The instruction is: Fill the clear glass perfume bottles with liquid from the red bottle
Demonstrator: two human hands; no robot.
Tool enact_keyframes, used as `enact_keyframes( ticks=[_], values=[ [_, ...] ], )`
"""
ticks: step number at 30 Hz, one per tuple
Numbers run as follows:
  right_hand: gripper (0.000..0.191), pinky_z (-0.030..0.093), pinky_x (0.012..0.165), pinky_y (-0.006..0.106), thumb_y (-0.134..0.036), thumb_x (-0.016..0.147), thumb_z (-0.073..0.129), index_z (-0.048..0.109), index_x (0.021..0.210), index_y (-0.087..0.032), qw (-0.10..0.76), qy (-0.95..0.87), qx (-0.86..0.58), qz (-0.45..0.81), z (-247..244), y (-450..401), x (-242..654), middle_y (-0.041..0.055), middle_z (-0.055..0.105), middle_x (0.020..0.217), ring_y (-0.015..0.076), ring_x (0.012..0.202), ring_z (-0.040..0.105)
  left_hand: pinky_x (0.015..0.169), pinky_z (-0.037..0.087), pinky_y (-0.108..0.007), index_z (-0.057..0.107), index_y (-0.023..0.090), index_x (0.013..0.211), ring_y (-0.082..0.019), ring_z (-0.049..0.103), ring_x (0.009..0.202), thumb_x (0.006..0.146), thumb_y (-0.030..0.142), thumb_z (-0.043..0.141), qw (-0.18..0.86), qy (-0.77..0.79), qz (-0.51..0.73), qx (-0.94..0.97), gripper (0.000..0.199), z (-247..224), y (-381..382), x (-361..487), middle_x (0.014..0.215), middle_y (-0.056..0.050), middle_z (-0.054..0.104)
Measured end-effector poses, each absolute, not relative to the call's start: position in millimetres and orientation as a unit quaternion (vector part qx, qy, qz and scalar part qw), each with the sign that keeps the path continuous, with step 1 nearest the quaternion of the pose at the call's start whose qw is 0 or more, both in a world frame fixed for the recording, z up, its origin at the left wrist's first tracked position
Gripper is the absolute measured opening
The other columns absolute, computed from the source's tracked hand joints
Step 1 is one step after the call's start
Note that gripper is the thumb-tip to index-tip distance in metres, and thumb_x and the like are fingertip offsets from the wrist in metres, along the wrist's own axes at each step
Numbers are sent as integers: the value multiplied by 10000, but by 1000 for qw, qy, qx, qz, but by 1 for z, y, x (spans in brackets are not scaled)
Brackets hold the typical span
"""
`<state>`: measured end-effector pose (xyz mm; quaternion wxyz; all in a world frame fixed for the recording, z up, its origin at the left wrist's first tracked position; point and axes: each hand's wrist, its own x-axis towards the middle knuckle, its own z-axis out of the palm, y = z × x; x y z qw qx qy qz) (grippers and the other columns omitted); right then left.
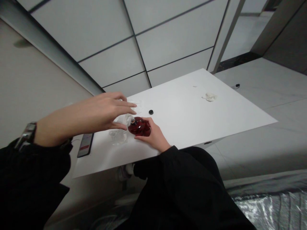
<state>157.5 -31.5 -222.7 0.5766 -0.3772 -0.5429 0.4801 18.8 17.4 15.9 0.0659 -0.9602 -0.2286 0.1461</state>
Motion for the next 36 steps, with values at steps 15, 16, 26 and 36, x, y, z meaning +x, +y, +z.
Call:
enact_keyframes(
  ticks=[15, 16, 26, 36],
  values=[
    [716, 489, 1132, 550, -323, 697, 927, 534, 1294, -286, 579, -546, -380, 471, -225, -30, 158, 96, 675, 1379, 312, 1312, 644, 994, 483, -382, 660, 262, 1372, -301, 609, 1250, 963, 465, 654, 20, -239, 177, -955, 457, 22, 17, 34, 1330, -105, 707],
    [717, 488, 1135, 548, -323, 698, 926, 533, 1296, -285, 579, -547, -379, 470, -225, -30, 158, 95, 674, 1383, 311, 1315, 644, 983, 487, -374, 645, 260, 1391, -297, 621, 1232, 953, 461, 670, 24, -245, 181, -952, 482, 23, 16, 34, 1332, -110, 697],
    [734, 495, 1133, 547, -339, 696, 939, 532, 1305, -287, 573, -554, -390, 461, -227, -30, 158, 94, 662, 1403, 313, 1312, 645, 959, 496, -365, 525, 304, 1501, -302, 652, 1194, 932, 460, 688, 42, -253, 180, -950, 612, 23, 16, 40, 1340, -109, 663],
    [742, 497, 1132, 549, -343, 696, 937, 527, 1312, -289, 575, -551, -389, 463, -228, -30, 158, 97, 651, 1411, 320, 1316, 639, 942, 495, -360, 467, 321, 1549, -305, 656, 1205, 902, 433, 738, 47, -258, 190, -946, 711, 23, 16, 43, 1354, -101, 674]
  ],
)
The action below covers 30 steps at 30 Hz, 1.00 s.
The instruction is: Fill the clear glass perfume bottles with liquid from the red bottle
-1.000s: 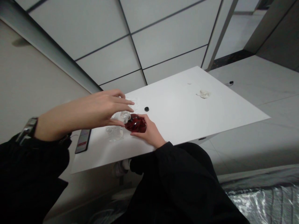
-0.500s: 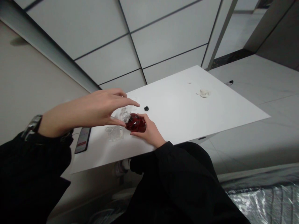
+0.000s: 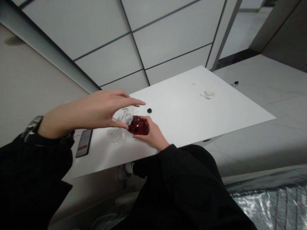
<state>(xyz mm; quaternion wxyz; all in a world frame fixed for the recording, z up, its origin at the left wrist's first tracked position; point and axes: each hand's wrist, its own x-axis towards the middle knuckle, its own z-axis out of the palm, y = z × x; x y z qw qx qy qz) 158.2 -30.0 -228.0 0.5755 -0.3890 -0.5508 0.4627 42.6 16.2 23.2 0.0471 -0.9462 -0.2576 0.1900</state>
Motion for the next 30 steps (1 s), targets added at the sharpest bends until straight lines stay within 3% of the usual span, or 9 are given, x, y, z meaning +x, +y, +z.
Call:
enact_keyframes(
  ticks=[8, 19, 26, 30],
  values=[
    [732, 498, 1121, 541, -341, 702, 931, 529, 1311, -284, 575, -555, -388, 459, -226, -30, 159, 95, 663, 1395, 316, 1310, 641, 980, 478, -357, 421, 290, 1563, -308, 624, 1277, 934, 447, 682, 36, -237, 168, -956, 699, 23, 15, 43, 1490, -99, 597],
    [720, 493, 1114, 522, -329, 704, 927, 534, 1305, -265, 572, -554, -392, 461, -224, -30, 159, 102, 669, 1382, 312, 1297, 642, 1018, 465, -374, 399, 296, 1561, -312, 596, 1312, 929, 457, 679, 31, -218, 153, -963, 710, 19, 18, 42, 1472, -86, 598],
    [721, 502, 1086, 527, -334, 685, 939, 532, 1275, -259, 564, -556, -410, 453, -224, -30, 159, 103, 682, 1351, 318, 1256, 653, 923, 498, -376, 386, 336, 1554, -323, 638, 1208, 876, 406, 725, 33, -205, 150, -967, 761, 14, 20, 45, 1405, -76, 607],
    [722, 508, 1075, 519, -327, 689, 936, 531, 1283, -256, 565, -559, -408, 450, -223, -31, 159, 102, 689, 1343, 314, 1245, 662, 945, 492, -383, 403, 344, 1540, -323, 633, 1215, 881, 423, 719, 20, -203, 136, -969, 736, 12, 22, 44, 1387, -68, 613]
  ],
)
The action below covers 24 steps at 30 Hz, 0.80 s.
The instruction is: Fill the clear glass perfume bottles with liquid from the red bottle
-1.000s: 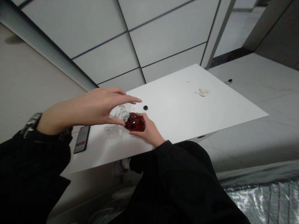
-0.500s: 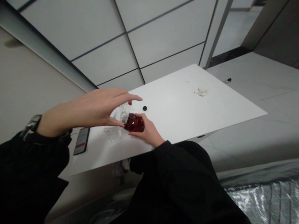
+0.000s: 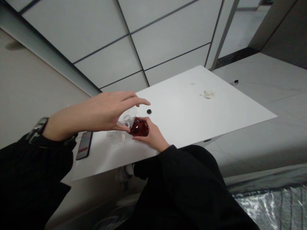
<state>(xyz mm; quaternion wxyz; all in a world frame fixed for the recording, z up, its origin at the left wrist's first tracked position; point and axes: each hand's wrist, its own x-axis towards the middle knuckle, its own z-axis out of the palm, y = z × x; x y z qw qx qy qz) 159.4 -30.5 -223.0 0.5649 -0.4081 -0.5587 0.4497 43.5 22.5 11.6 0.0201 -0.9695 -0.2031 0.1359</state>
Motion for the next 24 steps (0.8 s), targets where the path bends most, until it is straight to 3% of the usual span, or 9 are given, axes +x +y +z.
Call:
enact_keyframes(
  ticks=[14, 24],
  values=[
    [727, 524, 1038, 488, -283, 691, 932, 550, 1308, -239, 567, -565, -399, 447, -220, -29, 160, 108, 707, 1334, 301, 1205, 692, 1000, 476, -371, 412, 316, 1550, -297, 597, 1275, 871, 419, 797, -20, -206, 101, -973, 787, 9, 25, 29, 1377, -75, 627],
    [714, 518, 1059, 494, -284, 692, 934, 560, 1298, -244, 569, -564, -395, 449, -220, -29, 160, 105, 710, 1335, 301, 1228, 688, 1157, 459, -463, 454, 319, 1538, -302, 542, 1365, 880, 456, 803, -102, -224, 20, -969, 757, 1, 35, 6, 1479, -99, 544]
  ],
)
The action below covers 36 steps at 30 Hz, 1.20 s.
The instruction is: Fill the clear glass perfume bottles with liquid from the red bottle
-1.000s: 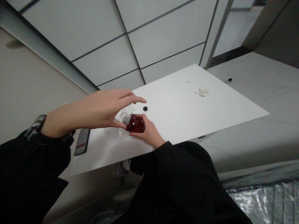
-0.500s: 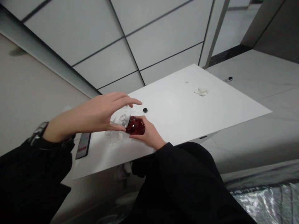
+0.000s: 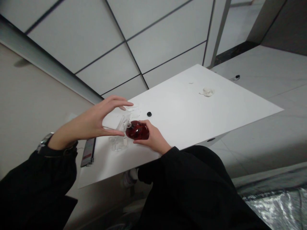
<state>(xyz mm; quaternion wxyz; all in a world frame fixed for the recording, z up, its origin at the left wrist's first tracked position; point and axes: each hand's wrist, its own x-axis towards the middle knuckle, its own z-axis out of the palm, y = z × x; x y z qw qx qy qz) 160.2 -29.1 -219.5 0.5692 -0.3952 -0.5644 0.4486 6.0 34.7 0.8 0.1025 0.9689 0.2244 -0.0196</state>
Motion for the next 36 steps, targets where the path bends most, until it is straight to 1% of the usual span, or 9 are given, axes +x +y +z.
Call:
enact_keyframes(
  ticks=[3, 8, 14, 18, 22, 27, 30, 33, 36],
  values=[
    [717, 504, 1083, 501, -286, 693, 935, 561, 1304, -243, 569, -567, -393, 447, -220, -29, 160, 111, 699, 1360, 303, 1256, 676, 1191, 438, -496, 514, 310, 1493, -316, 504, 1404, 873, 536, 795, 116, 243, 10, 963, 718, -4, 39, -7, 1498, -107, 512],
    [737, 508, 1080, 502, -285, 677, 944, 557, 1303, -245, 567, -558, -393, 461, -221, -28, 159, 116, 700, 1364, 304, 1243, 684, 1131, 470, -474, 552, 266, 1460, -297, 591, 1265, 861, 661, 756, 116, 273, 16, 955, 745, -11, 44, -25, 1369, -101, 626],
    [728, 514, 1068, 534, -315, 686, 930, 549, 1304, -254, 559, -557, -411, 456, -224, -29, 159, 118, 699, 1351, 318, 1230, 684, 1086, 475, -463, 611, 259, 1410, -289, 620, 1182, 834, 726, 739, 85, 315, 59, 944, 752, -22, 42, -46, 1282, -95, 700],
    [747, 498, 1104, 544, -327, 674, 933, 533, 1301, -267, 551, -545, -417, 475, -223, -32, 160, 114, 685, 1364, 318, 1266, 667, 1078, 495, -458, 594, 258, 1446, -273, 645, 1158, 823, 699, 771, 131, 357, 156, 912, 784, -45, 42, -64, 1287, -103, 699],
    [760, 462, 1157, 559, -349, 679, 935, 514, 1307, -273, 544, -550, -427, 469, -220, -36, 164, 114, 676, 1372, 327, 1305, 647, 1065, 525, -445, 494, 256, 1553, -250, 614, 1195, 836, 653, 775, 195, 405, 249, 858, 867, -82, 42, -77, 1310, -101, 635],
    [769, 489, 1160, 544, -404, 698, 938, 503, 1320, -284, 530, -563, -455, 442, -219, -42, 171, 106, 650, 1389, 332, 1317, 637, 1065, 552, -445, 620, 245, 1413, -218, 609, 1180, 854, 518, 758, 276, 455, 292, 795, 637, -115, 39, -76, 1320, -98, 565],
    [756, 495, 1164, 541, -417, 704, 939, 510, 1312, -278, 528, -576, -468, 413, -219, -44, 175, 106, 648, 1380, 331, 1313, 638, 1056, 564, -445, 653, 233, 1313, -206, 621, 1159, 811, 477, 777, 304, 463, 314, 771, 572, -123, 41, -71, 1406, -104, 521],
    [768, 502, 1154, 551, -461, 702, 943, 519, 1317, -280, 521, -583, -485, 393, -218, -46, 176, 108, 642, 1376, 342, 1311, 633, 1088, 545, -460, 616, 221, 1282, -213, 633, 1172, 792, 437, 786, 317, 453, 319, 770, 562, -130, 46, -66, 1416, -102, 577],
    [785, 502, 1145, 568, -516, 703, 936, 526, 1331, -286, 520, -585, -498, 375, -221, -48, 175, 110, 630, 1380, 355, 1317, 618, 1119, 517, -465, 574, 209, 1291, -231, 659, 1184, 820, 437, 770, 331, 441, 320, 771, 559, -137, 48, -61, 1307, -100, 679]
  ],
)
